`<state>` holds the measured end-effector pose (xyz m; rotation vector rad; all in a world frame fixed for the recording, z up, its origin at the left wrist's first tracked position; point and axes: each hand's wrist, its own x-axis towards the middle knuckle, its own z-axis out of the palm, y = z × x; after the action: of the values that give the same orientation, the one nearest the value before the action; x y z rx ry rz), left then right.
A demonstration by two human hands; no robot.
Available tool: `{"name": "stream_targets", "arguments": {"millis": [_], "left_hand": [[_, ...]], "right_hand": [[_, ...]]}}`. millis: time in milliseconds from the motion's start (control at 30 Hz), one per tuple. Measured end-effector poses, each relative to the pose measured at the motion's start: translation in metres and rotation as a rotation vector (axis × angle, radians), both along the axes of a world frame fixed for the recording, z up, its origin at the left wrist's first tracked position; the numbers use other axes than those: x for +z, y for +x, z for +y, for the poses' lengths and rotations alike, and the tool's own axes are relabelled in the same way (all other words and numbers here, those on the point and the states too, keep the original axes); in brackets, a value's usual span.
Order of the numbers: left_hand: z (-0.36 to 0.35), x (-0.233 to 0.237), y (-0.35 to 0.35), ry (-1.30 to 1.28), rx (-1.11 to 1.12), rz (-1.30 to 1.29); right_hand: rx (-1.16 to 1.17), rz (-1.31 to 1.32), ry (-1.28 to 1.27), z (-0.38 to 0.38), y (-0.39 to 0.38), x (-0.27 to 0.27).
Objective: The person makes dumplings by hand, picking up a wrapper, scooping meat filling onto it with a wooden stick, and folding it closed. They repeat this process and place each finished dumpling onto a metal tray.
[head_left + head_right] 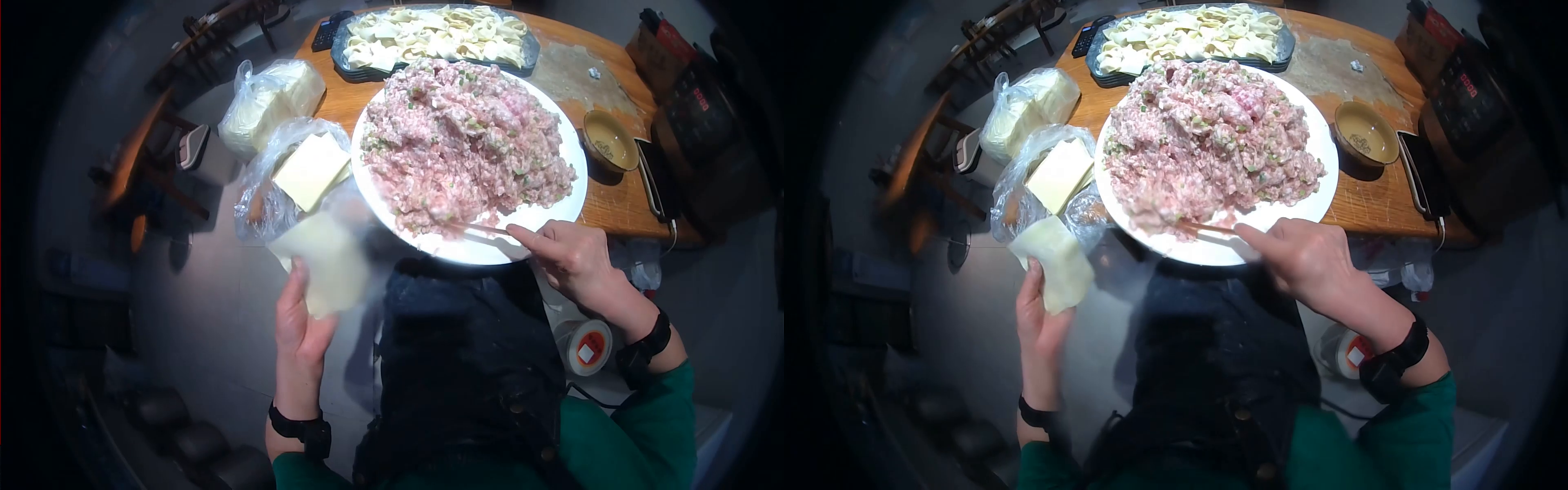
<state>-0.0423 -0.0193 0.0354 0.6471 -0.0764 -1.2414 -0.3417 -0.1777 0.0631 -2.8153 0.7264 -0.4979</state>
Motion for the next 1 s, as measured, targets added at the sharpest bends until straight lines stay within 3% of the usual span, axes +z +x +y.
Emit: {"name": "stream_targets", "arguments": {"millis": [133, 267, 367, 500, 567, 667, 933, 1000], "left_hand": [[0.007, -0.019, -0.031, 0.143, -0.089, 0.096], [0.007, -0.046, -0.047, 0.293, -0.149, 0.047], [-0.001, -0.041, -0.061, 0.449, -0.284, -0.056], [-0.017, -0.039, -0.072, 0.341, -0.329, 0.026], [-0.025, -0.043, -0.076, 0.108, -0.329, 0.040], [-0.031, -0.032, -0.081, -0.003, -0.353, -0.021], [-0.033, -0.033, -0.079, -0.042, -0.358, 0.002], [-0.033, -0.034, -0.079, -0.038, -0.358, 0.004]], "right_hand": [[0.007, -0.014, -0.105, -0.003, 0.014, -0.016], [-0.012, 0.122, -0.108, 0.003, 0.015, -0.010], [0.012, 0.020, -0.033, 0.006, 0.006, -0.008], [-0.095, 0.018, -0.101, 0.012, 0.004, -0.017], [-0.097, -0.002, -0.100, 0.019, 0.010, -0.021], [-0.091, -0.065, -0.034, 0.030, 0.017, -0.023], [-0.039, -0.091, -0.016, 0.049, 0.021, -0.035], [-0.005, -0.140, -0.140, 0.054, 0.024, -0.038]]}}
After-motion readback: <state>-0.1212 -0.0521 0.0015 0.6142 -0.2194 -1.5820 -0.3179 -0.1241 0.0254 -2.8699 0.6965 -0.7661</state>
